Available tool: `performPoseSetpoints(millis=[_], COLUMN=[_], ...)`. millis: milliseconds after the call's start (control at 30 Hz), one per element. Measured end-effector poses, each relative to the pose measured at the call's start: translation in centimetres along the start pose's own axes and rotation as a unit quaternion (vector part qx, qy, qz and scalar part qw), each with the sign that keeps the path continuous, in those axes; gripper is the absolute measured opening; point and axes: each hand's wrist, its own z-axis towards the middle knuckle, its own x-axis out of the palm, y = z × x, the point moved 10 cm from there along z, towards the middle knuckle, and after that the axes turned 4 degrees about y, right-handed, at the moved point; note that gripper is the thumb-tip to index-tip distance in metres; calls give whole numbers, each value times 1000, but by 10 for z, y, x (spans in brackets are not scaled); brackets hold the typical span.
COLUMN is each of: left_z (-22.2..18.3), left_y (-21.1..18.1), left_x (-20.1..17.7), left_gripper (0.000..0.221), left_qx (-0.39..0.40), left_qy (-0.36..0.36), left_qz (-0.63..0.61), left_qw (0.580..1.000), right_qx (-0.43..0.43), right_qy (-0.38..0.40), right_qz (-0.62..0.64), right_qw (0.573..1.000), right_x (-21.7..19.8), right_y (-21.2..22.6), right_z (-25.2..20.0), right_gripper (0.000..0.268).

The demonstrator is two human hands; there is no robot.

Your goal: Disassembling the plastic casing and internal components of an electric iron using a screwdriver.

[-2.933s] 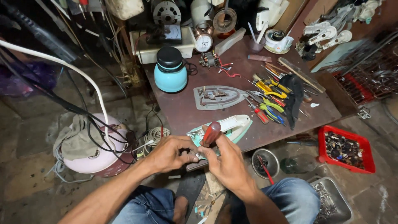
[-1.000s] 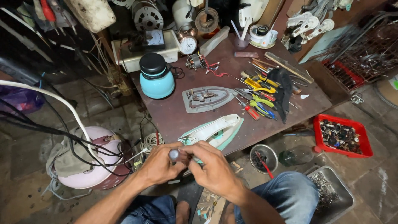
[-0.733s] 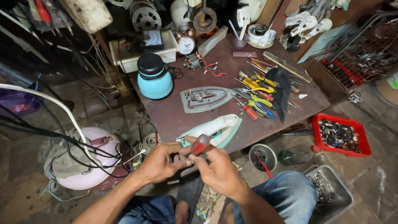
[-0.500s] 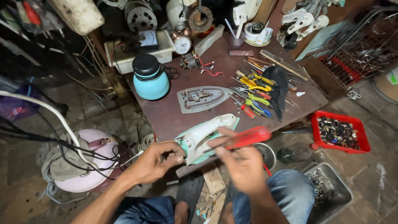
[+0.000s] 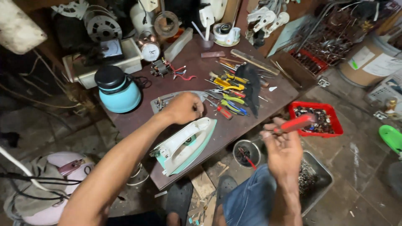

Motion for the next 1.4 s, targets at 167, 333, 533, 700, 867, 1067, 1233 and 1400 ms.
performPoseSetpoints(millis=[167, 333, 533, 700, 867, 1067, 1233, 1400], left_z=[54, 29, -89, -123, -176, -194, -189, -191], left_y=[28, 2, -121, -46, -28, 46, 71, 78], left_x=[36, 2, -35, -14, -48, -47, -47, -51], left_gripper=[10, 29, 45, 32, 41, 28, 26, 22], left_qx=[-79, -64, 73, -58, -225, -248, -250, -271], left_qy=[69, 12, -40, -184, -262, -253, -252, -245], left_qz=[99, -7, -273, -385, -602, -657, -629, -560], left_qw=[989, 998, 958, 903, 720, 665, 691, 744], right_qx=[43, 75, -51, -178, -259, -229, -264, -263], right_qy=[29, 59, 215, 322, 391, 579, 547, 507], right_qz=[-13, -10, -105, -123, -84, -175, -76, -45], right_qw=[999, 995, 970, 922, 879, 763, 791, 820], right_x=[14, 26, 104, 175, 199, 236, 233, 208], right_y=[-8, -19, 34, 112, 134, 80, 90, 114], right_z=[-2, -3, -3, -25, -31, -38, -27, -12], right_gripper=[47, 41, 30, 29, 38, 56, 40, 38])
